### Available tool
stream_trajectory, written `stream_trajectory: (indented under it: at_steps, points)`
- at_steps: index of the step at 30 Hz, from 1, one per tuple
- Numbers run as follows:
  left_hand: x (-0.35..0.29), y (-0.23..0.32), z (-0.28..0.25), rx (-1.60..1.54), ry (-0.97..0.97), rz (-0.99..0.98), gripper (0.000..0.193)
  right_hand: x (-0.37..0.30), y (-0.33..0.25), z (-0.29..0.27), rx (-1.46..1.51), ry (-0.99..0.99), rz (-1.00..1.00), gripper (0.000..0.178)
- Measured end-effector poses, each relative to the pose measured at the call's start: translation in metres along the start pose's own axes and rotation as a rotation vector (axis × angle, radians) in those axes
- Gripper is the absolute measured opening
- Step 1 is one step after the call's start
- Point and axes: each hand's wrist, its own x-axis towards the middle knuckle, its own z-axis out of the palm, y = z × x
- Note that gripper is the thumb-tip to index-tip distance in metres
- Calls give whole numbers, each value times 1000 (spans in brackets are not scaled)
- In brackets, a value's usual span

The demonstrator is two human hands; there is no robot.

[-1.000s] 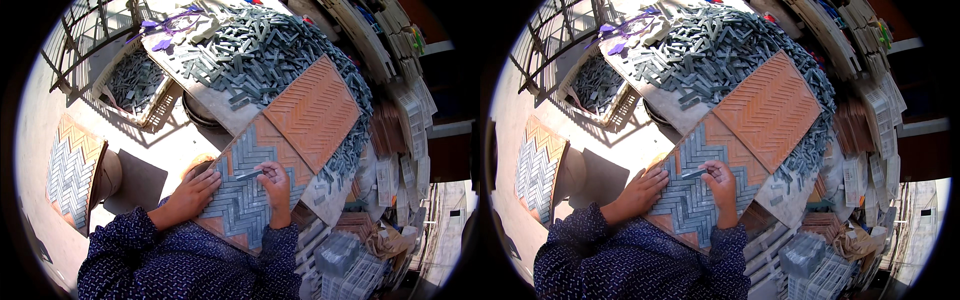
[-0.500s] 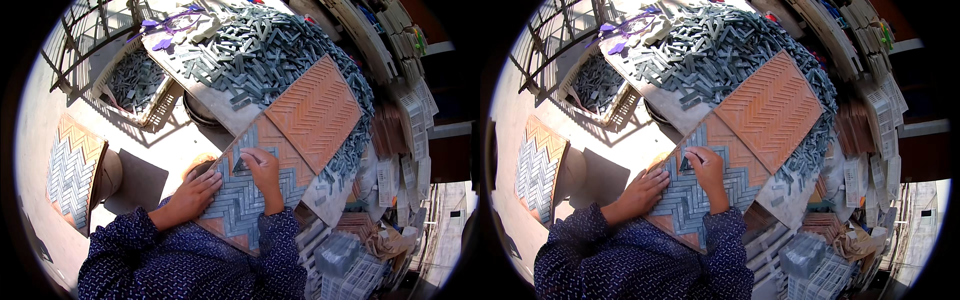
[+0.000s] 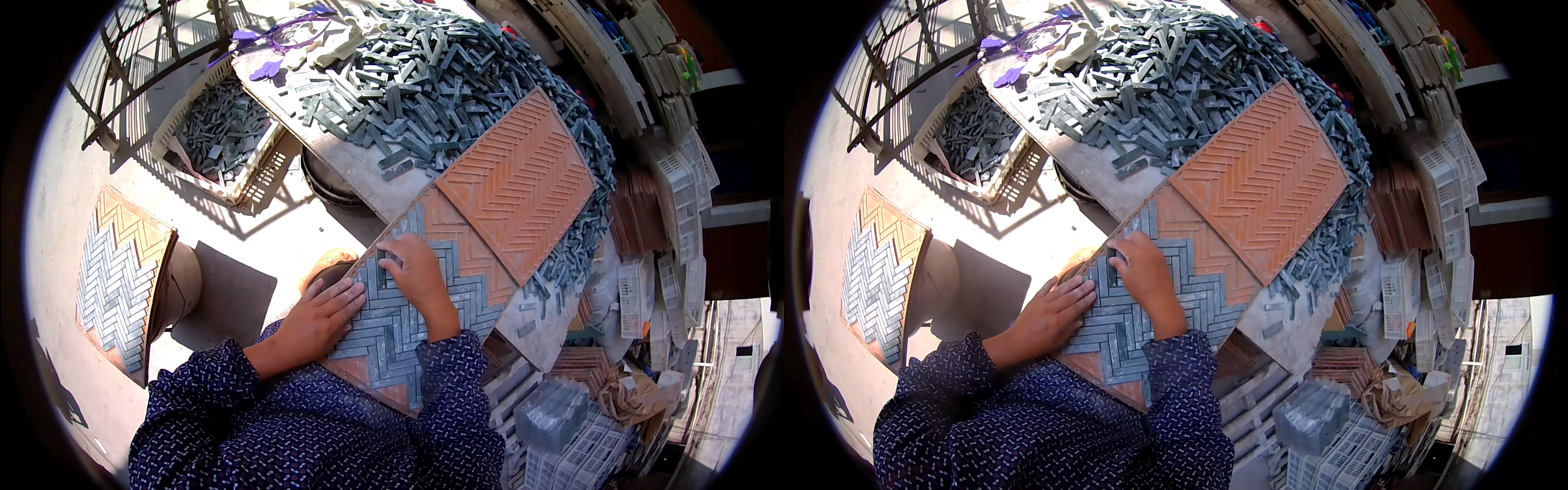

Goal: The person places a rectangular board on a table and arranges small rectangular tiles in a herringbone pattern on its surface. They repeatedly pick tiles from a large pile and place them one by one onto the board, continuing the pattern.

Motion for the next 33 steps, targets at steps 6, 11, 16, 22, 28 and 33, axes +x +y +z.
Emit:
stream_trajectory:
  at_steps: [6, 11, 16, 22, 28, 33]
  points:
    - [0, 1, -2, 25, 22, 14, 51, -1, -5, -2, -37, -4, -58, 28]
    - [1, 2, -2, 17, -17, -10, 55, -5, -3, 0, -4, 29, -56, 27]
    - [2, 1, -2, 42, 12, 14, 51, -2, -15, -6, 95, 29, -12, 25]
    - [0, 1, -2, 35, 18, 12, 51, -13, -27, -19, 57, 191, -76, 19]
    - [0, 3, -3, 4, -18, -8, 56, -57, -12, 4, -94, 177, -238, 14]
    - [0, 2, -2, 38, 2, -5, 55, -65, -7, 14, -108, 217, -244, 16]
